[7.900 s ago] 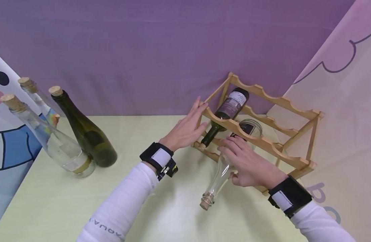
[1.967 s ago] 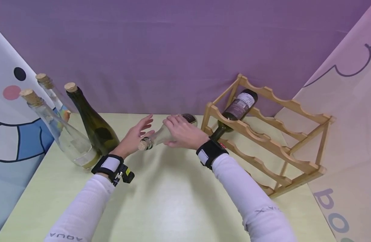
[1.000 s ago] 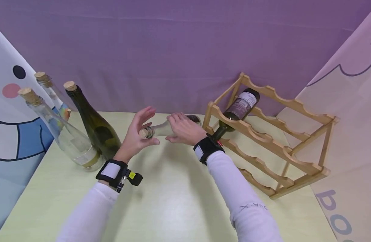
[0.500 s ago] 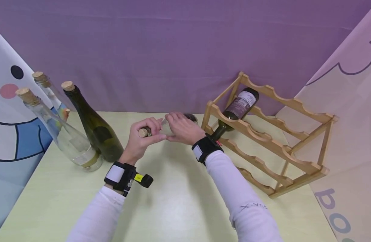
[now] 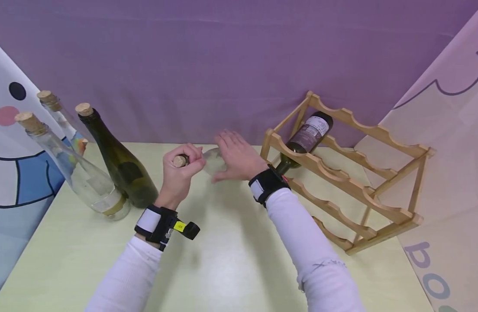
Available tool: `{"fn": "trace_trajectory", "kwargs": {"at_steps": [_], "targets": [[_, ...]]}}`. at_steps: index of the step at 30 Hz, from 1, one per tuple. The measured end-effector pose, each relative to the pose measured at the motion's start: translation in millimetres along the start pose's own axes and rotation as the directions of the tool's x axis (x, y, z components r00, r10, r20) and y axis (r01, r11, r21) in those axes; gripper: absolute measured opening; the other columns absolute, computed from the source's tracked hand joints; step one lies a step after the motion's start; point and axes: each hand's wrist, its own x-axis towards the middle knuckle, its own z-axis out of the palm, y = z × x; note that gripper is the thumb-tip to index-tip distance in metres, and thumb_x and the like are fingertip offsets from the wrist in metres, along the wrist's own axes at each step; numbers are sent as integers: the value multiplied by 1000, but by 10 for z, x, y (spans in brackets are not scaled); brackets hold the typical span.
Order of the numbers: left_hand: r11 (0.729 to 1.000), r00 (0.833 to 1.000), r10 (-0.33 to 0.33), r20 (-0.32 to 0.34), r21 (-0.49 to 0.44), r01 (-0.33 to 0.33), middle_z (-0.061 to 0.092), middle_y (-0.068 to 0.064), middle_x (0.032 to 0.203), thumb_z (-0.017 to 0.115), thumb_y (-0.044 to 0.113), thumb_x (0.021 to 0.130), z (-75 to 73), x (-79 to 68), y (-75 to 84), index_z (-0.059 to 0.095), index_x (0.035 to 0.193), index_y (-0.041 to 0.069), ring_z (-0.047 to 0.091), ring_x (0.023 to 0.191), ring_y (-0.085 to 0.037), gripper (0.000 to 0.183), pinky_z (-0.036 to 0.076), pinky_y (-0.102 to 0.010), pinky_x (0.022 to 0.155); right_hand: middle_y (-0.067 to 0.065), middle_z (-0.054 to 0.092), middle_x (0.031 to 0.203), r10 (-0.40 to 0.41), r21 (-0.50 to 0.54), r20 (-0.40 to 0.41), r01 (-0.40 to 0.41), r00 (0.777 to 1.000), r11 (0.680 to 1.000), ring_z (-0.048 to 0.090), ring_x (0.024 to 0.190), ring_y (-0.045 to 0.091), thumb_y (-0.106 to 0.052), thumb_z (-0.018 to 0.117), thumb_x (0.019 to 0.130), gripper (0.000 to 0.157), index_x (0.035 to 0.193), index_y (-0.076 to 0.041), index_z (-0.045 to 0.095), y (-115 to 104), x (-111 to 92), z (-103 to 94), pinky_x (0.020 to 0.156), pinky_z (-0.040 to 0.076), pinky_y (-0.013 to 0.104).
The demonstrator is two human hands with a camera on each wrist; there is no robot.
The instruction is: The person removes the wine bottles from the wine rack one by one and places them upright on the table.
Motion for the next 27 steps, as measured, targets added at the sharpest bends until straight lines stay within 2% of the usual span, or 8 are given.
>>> {"fn": "trace_trajectory", "kwargs": {"at_steps": [4, 10, 13, 19, 27], "targets": [[999, 1000, -20, -12, 29, 20, 57, 12, 63, 56, -23, 68, -22, 34, 32, 42, 58, -7, 51, 69, -18, 23, 45, -24, 73, 23, 20, 160, 39, -18, 26, -39, 999, 999, 13, 147, 35, -79, 63, 65, 129, 152, 3, 15, 99, -34, -70, 122, 18, 48], [995, 998, -68, 1, 75, 68, 56, 12, 64, 56, -22, 71, -32, 108, 121, 43, 59, -6, 52, 70, -19, 23, 47, -23, 69, 26, 18, 159, 35, -23, 29, -34, 999, 999, 13, 147, 38, -77, 63, 67, 129, 152, 5, 14, 170, -61, -59, 121, 19, 49], [987, 995, -95, -5, 126, 95, 55, 10, 64, 56, -22, 71, -9, 133, 179, 46, 60, -1, 50, 68, -17, 25, 45, -22, 65, 27, 17, 160, 27, -29, 37, -26, 999, 999, 11, 147, 38, -75, 64, 68, 128, 152, 6, 12, 168, -65, -32, 121, 19, 49], [966, 988, -140, -62, 210, 150, 52, 5, 64, 58, -18, 72, 45, 173, 270, 51, 61, 11, 46, 62, -16, 32, 40, -22, 56, 27, 16, 160, 25, -46, 32, -23, 999, 999, 10, 147, 38, -75, 65, 67, 129, 152, 6, 13, 165, -101, 2, 122, 18, 48], [945, 968, -193, -158, 237, 227, 55, 4, 68, 70, -6, 77, 94, 251, 405, 56, 65, 17, 53, 65, -15, 29, 49, -21, 61, 28, 7, 161, 58, -16, 97, -56, 994, 998, 3, 147, 40, -74, 66, 67, 127, 153, 3, 13, 190, -159, 37, 121, 16, 51]]}}
